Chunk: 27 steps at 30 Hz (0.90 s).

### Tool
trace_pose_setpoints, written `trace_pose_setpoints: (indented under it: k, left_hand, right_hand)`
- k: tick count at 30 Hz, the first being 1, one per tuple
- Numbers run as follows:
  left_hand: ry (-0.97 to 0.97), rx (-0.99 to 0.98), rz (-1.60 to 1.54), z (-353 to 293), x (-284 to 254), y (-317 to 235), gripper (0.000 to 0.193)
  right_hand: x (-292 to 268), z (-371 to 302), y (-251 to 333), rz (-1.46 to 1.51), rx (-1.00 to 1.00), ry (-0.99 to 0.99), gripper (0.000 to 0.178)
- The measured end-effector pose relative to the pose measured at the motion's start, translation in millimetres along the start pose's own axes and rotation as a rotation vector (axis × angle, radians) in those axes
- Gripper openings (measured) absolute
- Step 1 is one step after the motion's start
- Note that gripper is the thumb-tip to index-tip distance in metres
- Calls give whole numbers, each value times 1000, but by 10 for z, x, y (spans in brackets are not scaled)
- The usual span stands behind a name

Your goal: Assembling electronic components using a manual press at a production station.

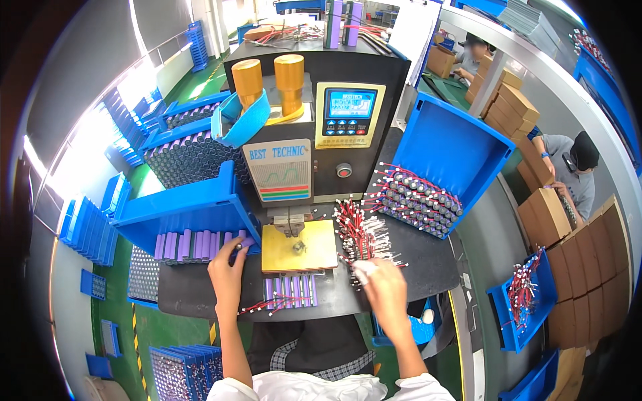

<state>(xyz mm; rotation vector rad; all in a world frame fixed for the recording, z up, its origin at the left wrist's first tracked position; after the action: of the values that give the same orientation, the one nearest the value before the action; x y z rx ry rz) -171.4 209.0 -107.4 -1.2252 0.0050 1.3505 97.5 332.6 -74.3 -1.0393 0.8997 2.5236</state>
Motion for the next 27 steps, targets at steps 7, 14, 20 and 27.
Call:
trace_pose_setpoints:
  k: [7, 14, 20, 27]
  left_hand:
    - [-179, -191, -614, -35, -173, -463, 20]
    - [-19, 113, -157, -61, 216, -849, 20]
    - [55, -221, -680, -104, 490, -785, 29]
    - [120, -257, -809, -134, 556, -682, 33]
  right_hand:
    - [26, -30, -208, -113, 47, 36, 18]
    - [152, -25, -306, -140, 18, 67, 18]
    - [174, -19, -342, 186, 247, -52, 11]
    - [197, 24, -397, 363, 383, -433, 10]
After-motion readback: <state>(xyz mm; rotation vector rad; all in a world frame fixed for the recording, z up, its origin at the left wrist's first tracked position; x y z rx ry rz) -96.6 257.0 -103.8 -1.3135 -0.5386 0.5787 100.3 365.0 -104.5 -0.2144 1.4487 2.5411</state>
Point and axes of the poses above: each hand's wrist, its own z-axis towards the middle knuckle, its own x-axis out of the palm, y = z × x, the point moved 3 cm from there along z, towards the middle knuckle, and after that the axes turned 2 degrees about -z, right-handed, at the moved point
